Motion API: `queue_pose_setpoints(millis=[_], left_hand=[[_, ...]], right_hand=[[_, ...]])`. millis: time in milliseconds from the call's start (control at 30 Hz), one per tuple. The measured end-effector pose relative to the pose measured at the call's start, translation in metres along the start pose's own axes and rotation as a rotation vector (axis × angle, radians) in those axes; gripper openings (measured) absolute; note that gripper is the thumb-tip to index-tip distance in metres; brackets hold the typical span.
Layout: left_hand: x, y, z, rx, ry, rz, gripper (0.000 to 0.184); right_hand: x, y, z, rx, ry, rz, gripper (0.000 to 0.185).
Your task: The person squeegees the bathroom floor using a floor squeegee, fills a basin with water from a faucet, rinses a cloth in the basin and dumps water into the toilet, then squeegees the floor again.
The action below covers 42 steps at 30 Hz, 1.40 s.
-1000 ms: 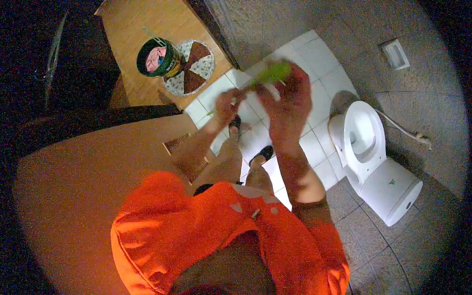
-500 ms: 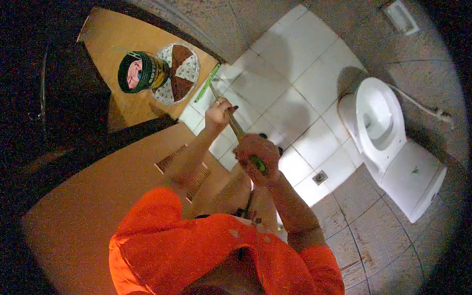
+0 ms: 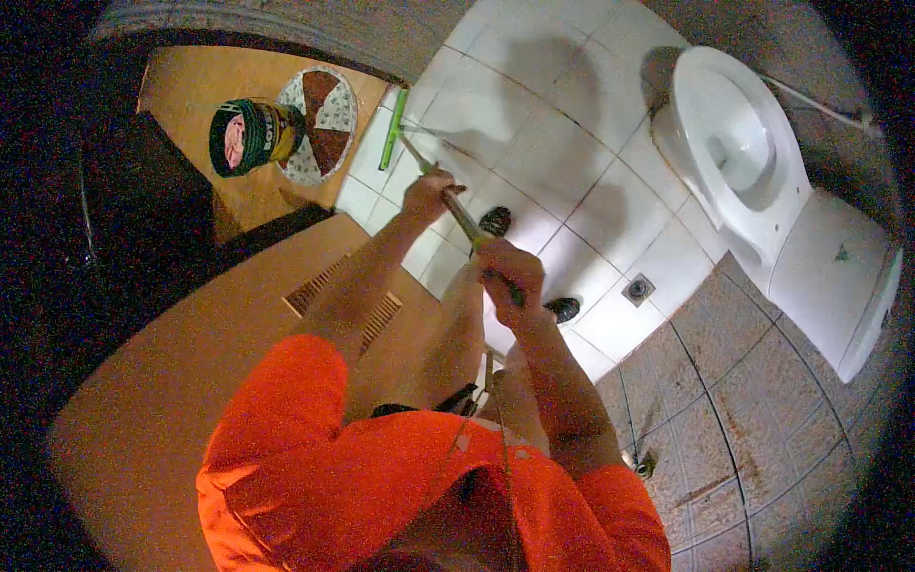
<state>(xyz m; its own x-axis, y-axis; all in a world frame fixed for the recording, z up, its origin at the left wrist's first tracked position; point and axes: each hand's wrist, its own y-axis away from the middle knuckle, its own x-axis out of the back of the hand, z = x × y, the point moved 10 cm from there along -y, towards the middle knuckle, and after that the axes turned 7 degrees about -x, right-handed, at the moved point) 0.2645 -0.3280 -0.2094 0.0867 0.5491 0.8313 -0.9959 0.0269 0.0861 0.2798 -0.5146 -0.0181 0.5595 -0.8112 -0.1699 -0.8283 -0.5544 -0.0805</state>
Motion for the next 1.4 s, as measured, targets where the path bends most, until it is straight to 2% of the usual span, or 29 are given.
queue_pose_setpoints(millis=[100, 167, 233, 267, 300, 367, 500, 533, 567, 667, 700, 767, 833, 933, 1033, 1067, 1100, 1167, 1200, 1300, 1367, 1400], left_hand=[[-0.046, 0.020, 0.089, 0.065, 0.169, 0.022, 0.017], [-0.099, 0.029, 0.146, -0.098, 0.187, -0.050, 0.016], [-0.133, 0.040, 0.201, -0.138, 0.081, -0.073, 0.021], [-0.147, 0.047, 0.233, -0.203, 0.084, -0.055, 0.020], [-0.166, 0.050, 0.255, -0.233, 0.108, -0.126, 0.021], [-0.197, 0.064, 0.295, -0.221, 0.132, -0.314, 0.015], [-0.224, 0.079, 0.358, -0.234, 0.115, -0.478, 0.019], [-0.225, 0.082, 0.364, -0.209, 0.147, -0.368, 0.021], [-0.228, 0.083, 0.377, -0.226, 0.152, -0.384, 0.021], [-0.251, 0.098, 0.412, -0.284, 0.110, -0.674, 0.014], [-0.255, 0.104, 0.422, -0.299, 0.114, -0.694, 0.014], [-0.248, 0.109, 0.454, -0.422, 0.250, -0.548, 0.009], [-0.274, 0.122, 0.472, -0.459, 0.220, -0.616, 0.015], [-0.295, 0.137, 0.492, -0.532, 0.187, -0.586, 0.022], [-0.292, 0.142, 0.522, -0.607, 0.188, -0.650, 0.028], [-0.285, 0.140, 0.527, -0.611, 0.240, -0.560, 0.022], [-0.288, 0.145, 0.532, -0.625, 0.257, -0.577, 0.022], [-0.281, 0.138, 0.535, -0.542, 0.373, -0.516, 0.010], [-0.274, 0.136, 0.540, -0.515, 0.394, -0.587, 0.008], [-0.237, 0.122, 0.538, -0.445, 0.345, -0.488, 0.011], [-0.209, 0.106, 0.525, -0.461, 0.427, -0.517, 0.013], [-0.177, 0.091, 0.513, -0.517, 0.423, -0.418, 0.011]], right_hand=[[0.062, 0.073, -0.030, -0.172, 0.021, 0.130, 0.012], [0.110, 0.135, -0.038, -0.170, 0.029, 0.231, 0.025], [0.150, 0.199, -0.036, -0.254, -0.041, 0.283, 0.038], [0.163, 0.211, -0.058, -0.175, -0.040, 0.289, 0.041], [0.175, 0.218, -0.087, -0.097, -0.036, 0.298, 0.045], [0.191, 0.240, -0.113, -0.194, -0.008, 0.342, 0.043], [0.225, 0.293, -0.138, -0.143, 0.034, 0.468, 0.040], [0.230, 0.304, -0.141, -0.152, 0.015, 0.483, 0.040], [0.236, 0.314, -0.144, -0.159, -0.002, 0.495, 0.040], [0.249, 0.345, -0.155, -0.155, 0.008, 0.561, 0.041], [0.254, 0.353, -0.160, -0.162, 0.012, 0.585, 0.041], [0.261, 0.364, -0.179, -0.137, 0.051, 0.605, 0.041], [0.271, 0.373, -0.196, -0.095, 0.078, 0.629, 0.036], [0.281, 0.391, -0.210, -0.109, 0.079, 0.649, 0.026], [0.287, 0.398, -0.220, -0.144, 0.085, 0.648, 0.027], [0.287, 0.400, -0.223, -0.149, 0.123, 0.668, 0.026], [0.285, 0.401, -0.229, -0.162, 0.135, 0.690, 0.026], [0.281, 0.391, -0.235, -0.240, 0.162, 0.665, 0.026], [0.279, 0.393, -0.240, -0.173, 0.188, 0.662, 0.026], [0.263, 0.370, -0.254, -0.137, 0.132, 0.643, 0.031], [0.250, 0.342, -0.262, -0.092, 0.166, 0.617, 0.030], [0.246, 0.329, -0.262, -0.006, 0.175, 0.625, 0.027]])
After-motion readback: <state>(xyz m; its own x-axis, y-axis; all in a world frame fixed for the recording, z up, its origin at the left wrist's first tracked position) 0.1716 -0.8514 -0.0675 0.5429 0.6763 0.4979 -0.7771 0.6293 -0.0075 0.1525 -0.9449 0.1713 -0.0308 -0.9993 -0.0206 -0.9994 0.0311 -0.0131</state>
